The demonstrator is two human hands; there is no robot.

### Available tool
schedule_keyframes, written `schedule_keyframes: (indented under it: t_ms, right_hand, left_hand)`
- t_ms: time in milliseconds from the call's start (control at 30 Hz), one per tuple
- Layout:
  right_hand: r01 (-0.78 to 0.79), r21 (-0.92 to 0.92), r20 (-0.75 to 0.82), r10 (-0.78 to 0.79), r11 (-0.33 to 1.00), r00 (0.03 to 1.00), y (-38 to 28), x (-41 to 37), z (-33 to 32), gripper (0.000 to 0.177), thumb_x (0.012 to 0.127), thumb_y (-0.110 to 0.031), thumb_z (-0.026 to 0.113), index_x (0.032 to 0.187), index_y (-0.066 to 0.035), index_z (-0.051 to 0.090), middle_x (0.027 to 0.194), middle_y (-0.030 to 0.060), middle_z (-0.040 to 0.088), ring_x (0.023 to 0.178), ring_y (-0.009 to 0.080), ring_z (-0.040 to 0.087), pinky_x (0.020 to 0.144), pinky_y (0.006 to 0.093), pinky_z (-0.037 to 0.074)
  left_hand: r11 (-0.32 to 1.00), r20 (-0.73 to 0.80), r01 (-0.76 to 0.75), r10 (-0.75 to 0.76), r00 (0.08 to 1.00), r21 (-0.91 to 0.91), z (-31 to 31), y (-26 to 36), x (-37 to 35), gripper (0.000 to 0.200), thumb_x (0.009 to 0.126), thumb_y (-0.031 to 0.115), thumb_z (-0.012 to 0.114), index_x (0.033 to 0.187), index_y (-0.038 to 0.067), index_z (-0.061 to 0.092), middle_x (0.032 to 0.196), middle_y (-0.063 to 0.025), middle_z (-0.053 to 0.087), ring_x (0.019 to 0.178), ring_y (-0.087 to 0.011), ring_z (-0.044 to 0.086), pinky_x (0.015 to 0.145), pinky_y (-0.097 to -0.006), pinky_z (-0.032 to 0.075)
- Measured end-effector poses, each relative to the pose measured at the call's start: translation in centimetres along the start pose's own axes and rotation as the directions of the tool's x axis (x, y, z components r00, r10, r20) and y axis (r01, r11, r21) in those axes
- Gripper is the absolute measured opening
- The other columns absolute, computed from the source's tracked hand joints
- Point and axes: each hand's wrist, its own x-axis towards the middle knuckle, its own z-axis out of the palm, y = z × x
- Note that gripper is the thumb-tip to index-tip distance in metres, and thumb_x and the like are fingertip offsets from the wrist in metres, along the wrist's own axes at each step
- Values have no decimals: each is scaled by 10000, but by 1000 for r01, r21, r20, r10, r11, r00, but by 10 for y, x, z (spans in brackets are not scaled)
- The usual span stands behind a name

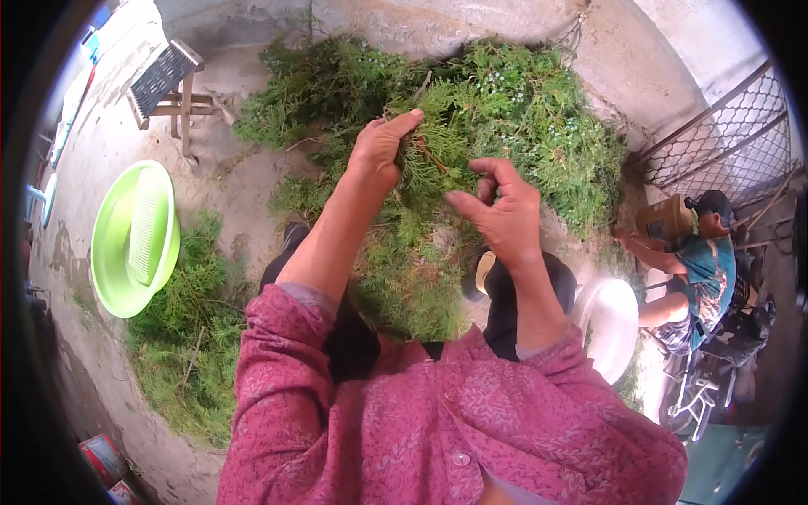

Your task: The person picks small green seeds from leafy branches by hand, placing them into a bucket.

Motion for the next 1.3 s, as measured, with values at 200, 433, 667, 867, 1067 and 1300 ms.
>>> schedule_keyframes:
  t_ms: [200,433,667,867,1067,1300]
  right_hand:
    - [186,-323,62,-176,928,982,-1,4,11,337,680,-168,705,942,-37,538,596,46,456,509,140,443,473,263,383]
    - [100,-289,117,-69,952,991,-1,3,5,387,676,-259,711,930,-38,520,647,78,506,544,176,489,508,280,412]
    - [167,-388,188,-99,906,977,-6,-1,8,495,602,-309,755,958,-63,514,770,103,562,666,229,557,597,319,446]
    - [271,-315,177,-224,910,958,5,3,10,377,662,-261,719,916,-56,530,766,117,561,682,259,560,608,319,447]
    - [238,-59,44,-236,969,971,7,4,12,288,760,-246,644,897,-14,542,720,68,558,652,174,543,587,287,440]
    - [-294,336,78,285,895,955,15,2,2,168,829,-211,563,884,-53,565,702,2,542,547,76,471,479,212,380]
  left_hand:
    - [998,78,20,-16,997,-53,-5,-1,0,133,762,57,636,824,-39,568,718,-98,594,566,-173,578,497,-305,494]
    - [997,14,49,-50,999,51,-5,-2,-2,160,751,86,661,824,-34,584,717,-78,594,572,-156,557,483,-295,472]
    - [992,0,92,-92,996,83,-10,-4,2,188,799,172,617,884,9,582,793,-94,624,650,-187,607,571,-327,515]
    - [988,42,116,-121,992,97,-9,-5,2,204,804,198,615,893,18,581,804,-86,624,669,-175,602,586,-310,503]
    - [979,71,91,-105,992,180,7,4,-19,205,793,237,631,864,52,580,750,-41,596,605,-134,552,527,-268,450]
    - [976,104,-44,22,994,213,3,8,-19,221,741,172,685,846,3,588,686,-14,560,548,-94,491,498,-222,418]
